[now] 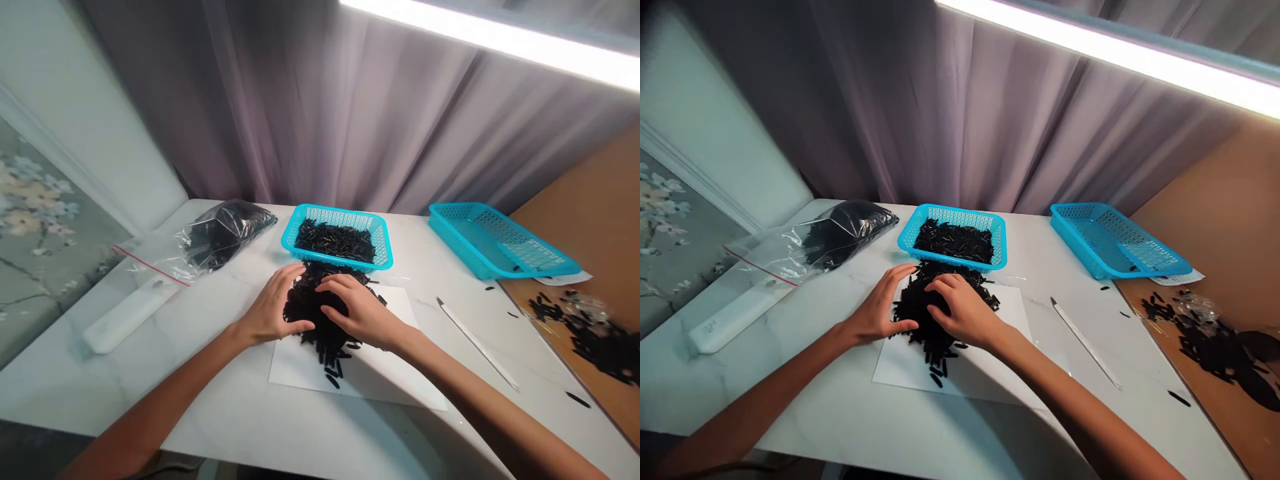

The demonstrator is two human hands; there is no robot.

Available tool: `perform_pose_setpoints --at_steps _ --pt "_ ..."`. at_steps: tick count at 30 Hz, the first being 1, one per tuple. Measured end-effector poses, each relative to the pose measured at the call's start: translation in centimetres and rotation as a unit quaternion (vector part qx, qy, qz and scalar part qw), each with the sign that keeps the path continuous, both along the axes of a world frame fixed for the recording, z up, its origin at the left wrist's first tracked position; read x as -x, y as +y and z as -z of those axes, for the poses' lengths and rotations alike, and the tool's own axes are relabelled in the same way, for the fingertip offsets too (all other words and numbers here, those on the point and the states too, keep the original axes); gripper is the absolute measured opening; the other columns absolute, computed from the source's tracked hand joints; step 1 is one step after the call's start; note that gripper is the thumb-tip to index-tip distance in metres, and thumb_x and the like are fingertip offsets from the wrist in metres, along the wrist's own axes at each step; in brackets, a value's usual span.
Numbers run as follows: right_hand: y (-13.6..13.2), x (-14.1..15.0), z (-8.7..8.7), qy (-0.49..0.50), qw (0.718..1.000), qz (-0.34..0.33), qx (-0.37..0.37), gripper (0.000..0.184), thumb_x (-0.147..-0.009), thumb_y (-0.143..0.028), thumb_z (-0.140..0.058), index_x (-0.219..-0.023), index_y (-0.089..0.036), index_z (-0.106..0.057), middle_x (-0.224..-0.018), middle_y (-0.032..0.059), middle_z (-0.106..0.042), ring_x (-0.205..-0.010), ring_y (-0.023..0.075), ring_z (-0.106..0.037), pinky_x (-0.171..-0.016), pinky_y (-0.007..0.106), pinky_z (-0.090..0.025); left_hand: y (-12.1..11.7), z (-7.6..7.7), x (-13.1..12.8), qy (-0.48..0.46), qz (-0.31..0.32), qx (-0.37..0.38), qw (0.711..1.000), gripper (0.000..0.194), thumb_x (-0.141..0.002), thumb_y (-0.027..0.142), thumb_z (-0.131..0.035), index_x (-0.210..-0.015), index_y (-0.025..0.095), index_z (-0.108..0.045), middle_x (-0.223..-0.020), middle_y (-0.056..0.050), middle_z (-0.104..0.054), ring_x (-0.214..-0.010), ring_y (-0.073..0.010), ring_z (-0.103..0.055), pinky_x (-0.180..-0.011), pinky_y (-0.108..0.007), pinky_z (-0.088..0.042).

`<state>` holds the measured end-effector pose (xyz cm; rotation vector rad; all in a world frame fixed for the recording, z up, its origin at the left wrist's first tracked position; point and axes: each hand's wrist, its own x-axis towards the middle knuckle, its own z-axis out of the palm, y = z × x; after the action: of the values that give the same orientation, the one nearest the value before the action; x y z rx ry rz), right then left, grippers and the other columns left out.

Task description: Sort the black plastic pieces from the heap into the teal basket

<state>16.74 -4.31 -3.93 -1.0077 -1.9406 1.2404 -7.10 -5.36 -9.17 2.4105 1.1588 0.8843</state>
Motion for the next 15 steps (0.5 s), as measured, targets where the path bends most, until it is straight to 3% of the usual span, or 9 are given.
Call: perform_pose_setpoints --at_steps 3,6,9,12,15 --pt "-1.0 -1.4 0.7 -0.055 0.996 -0.031 -0.057 0.036 -0.076 -0.025 -0.077 -0.112 -0.025 -0.076 -0.138 0.0115 -0.063 -0.138 0.0392 -0.042 -0.118 0.063 -0.019 -0.4 2.0 0.3 0.061 0.005 0.055 0.997 0.125 -0.066 0.079 -0.072 -0.158 0.014 -0.019 -0.164 -0.025 -0.022 -0.152 -0.0421 -0.023 -0.122 -0.06 -0.028" --pt "-2.3 -2.9 1.6 -0.164 0.974 -0.051 -0.149 0.045 -0.088 -0.036 -0.069 -0.133 -0.026 -0.065 -0.155 0.0122 -0.048 -0.148 0.0376 -0.033 -0.12 0.064 -0.02 -0.1 2.9 -0.1 0.101 0.015 0.083 0.991 0.135 -0.06 0.085 -0.07 -0.16 0.014 -0.015 -0.167 -0.023 -0.011 -0.155 -0.042 -0.012 -0.126 -0.059 -0.019" --pt "-3.5 -4.2 3.0 -0.209 0.956 -0.034 -0.203 0.051 -0.095 -0.044 -0.06 -0.143 -0.028 -0.054 -0.162 0.0109 -0.038 -0.153 0.0342 -0.023 -0.12 0.061 -0.025 0.3 3.0 -0.5 0.12 0.021 0.093 0.988 0.133 -0.063 0.085 -0.067 -0.161 0.016 -0.011 -0.168 -0.021 -0.007 -0.156 -0.0402 -0.006 -0.127 -0.059 -0.015" --pt "-4.1 -5.5 4.7 -0.21 0.947 0.016 -0.244 0.058 -0.097 -0.049 -0.056 -0.15 -0.03 -0.044 -0.166 0.0097 -0.029 -0.156 0.0332 -0.013 -0.122 0.061 -0.022 0.4 2.8 -0.5 0.13 0.034 0.096 0.986 0.134 -0.062 0.084 -0.069 -0.162 0.018 -0.008 -0.169 -0.019 -0.003 -0.157 -0.039 -0.004 -0.127 -0.058 -0.011" --pt "-4.2 -7.1 6.4 -0.237 0.935 0.054 -0.257 0.082 -0.089 -0.062 -0.061 -0.158 -0.031 -0.028 -0.17 0.0121 -0.017 -0.156 0.0383 -0.005 -0.121 0.067 -0.015 0.3 2.5 -0.4 0.138 0.055 0.101 0.984 0.145 -0.053 0.084 -0.074 -0.162 0.019 -0.003 -0.169 -0.018 0.002 -0.157 -0.0391 -0.001 -0.128 -0.057 -0.009"
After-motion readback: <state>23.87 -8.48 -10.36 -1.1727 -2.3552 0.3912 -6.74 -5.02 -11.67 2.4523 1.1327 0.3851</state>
